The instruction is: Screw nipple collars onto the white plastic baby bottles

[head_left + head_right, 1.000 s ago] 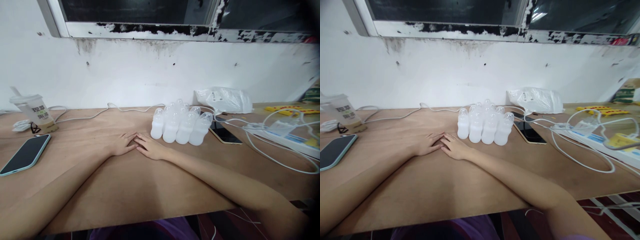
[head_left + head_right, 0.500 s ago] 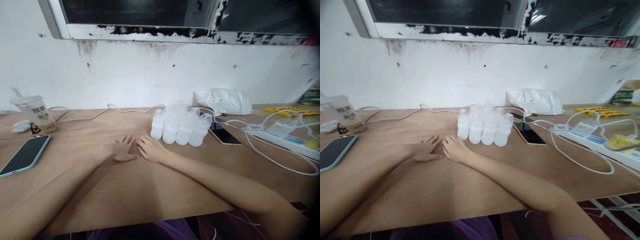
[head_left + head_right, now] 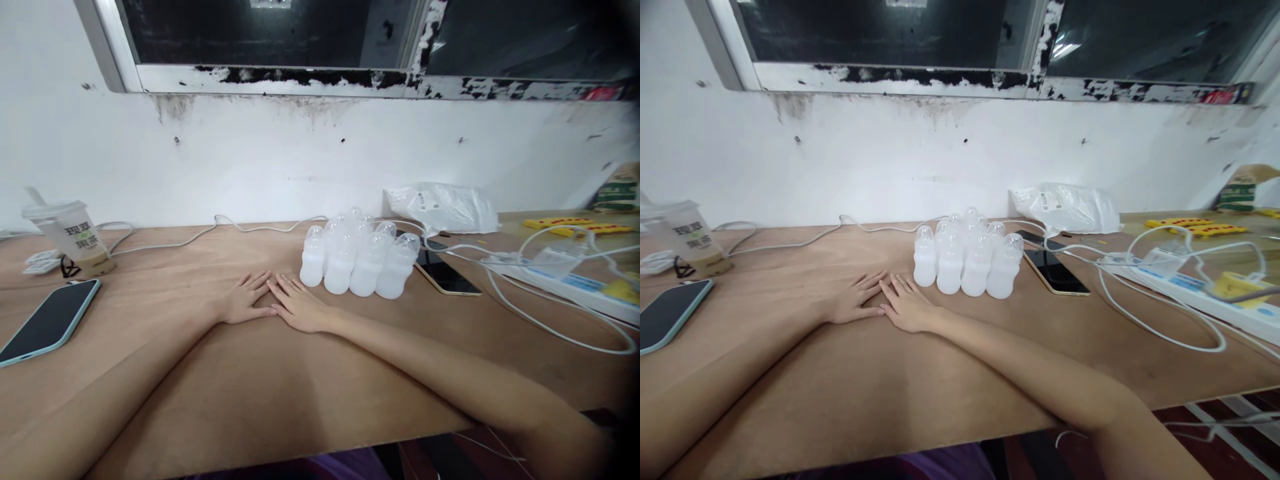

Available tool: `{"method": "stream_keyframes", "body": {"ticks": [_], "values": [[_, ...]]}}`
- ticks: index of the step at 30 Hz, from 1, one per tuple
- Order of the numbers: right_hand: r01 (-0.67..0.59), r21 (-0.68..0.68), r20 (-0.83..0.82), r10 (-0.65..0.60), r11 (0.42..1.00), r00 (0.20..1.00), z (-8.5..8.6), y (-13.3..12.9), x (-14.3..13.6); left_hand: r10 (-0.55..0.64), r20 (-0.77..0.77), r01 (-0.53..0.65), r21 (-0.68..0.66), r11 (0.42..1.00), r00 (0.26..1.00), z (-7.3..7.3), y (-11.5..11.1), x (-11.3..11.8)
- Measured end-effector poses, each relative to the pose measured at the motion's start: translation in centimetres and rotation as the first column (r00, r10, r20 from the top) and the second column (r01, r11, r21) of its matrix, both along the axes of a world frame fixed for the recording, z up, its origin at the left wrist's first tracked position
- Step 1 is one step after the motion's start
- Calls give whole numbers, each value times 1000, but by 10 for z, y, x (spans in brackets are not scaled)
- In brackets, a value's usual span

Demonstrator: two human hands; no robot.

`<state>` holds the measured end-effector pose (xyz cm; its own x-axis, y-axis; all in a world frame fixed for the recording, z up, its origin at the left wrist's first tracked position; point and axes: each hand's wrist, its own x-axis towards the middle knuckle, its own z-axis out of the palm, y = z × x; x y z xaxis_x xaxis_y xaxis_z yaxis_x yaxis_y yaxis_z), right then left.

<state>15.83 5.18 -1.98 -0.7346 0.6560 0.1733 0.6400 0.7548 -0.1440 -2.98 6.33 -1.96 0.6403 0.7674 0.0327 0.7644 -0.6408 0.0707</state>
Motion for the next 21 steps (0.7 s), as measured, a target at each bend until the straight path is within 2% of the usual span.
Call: {"method": "stream_keyframes", "body": {"ticks": [3, 6, 9, 12, 14, 16, 18, 21], "values": [[-15, 54, -18, 16, 998, 1000, -2, 1, 2, -5, 4, 5, 10, 1000, 1000, -2, -2, 0], [-27, 204, -45, 37, 979, 998, 6, -1, 3, 18, 24, -19, 39, 999, 1000, -4, -4, 2], [-14, 418, -58, 42, 908, 997, 35, 0, 7, 40, 41, -41, 32, 999, 998, -3, -6, 5], [152, 509, -183, -65, 847, 981, 78, 5, 15, 57, 66, -58, 6, 998, 996, 1, -8, 7], [256, 471, -238, -158, 844, 958, 100, 9, 20, 69, 78, -69, -5, 998, 995, 3, -9, 7], [310, 371, -201, -251, 875, 947, 110, 13, 23, 76, 84, -76, -10, 997, 994, 4, -10, 8], [319, 291, -121, -297, 902, 947, 110, 16, 25, 72, 88, -71, -7, 997, 994, 4, -9, 8], [275, 263, -73, -265, 925, 962, 103, 18, 26, 55, 98, -57, 24, 998, 994, 2, -8, 7]]}}
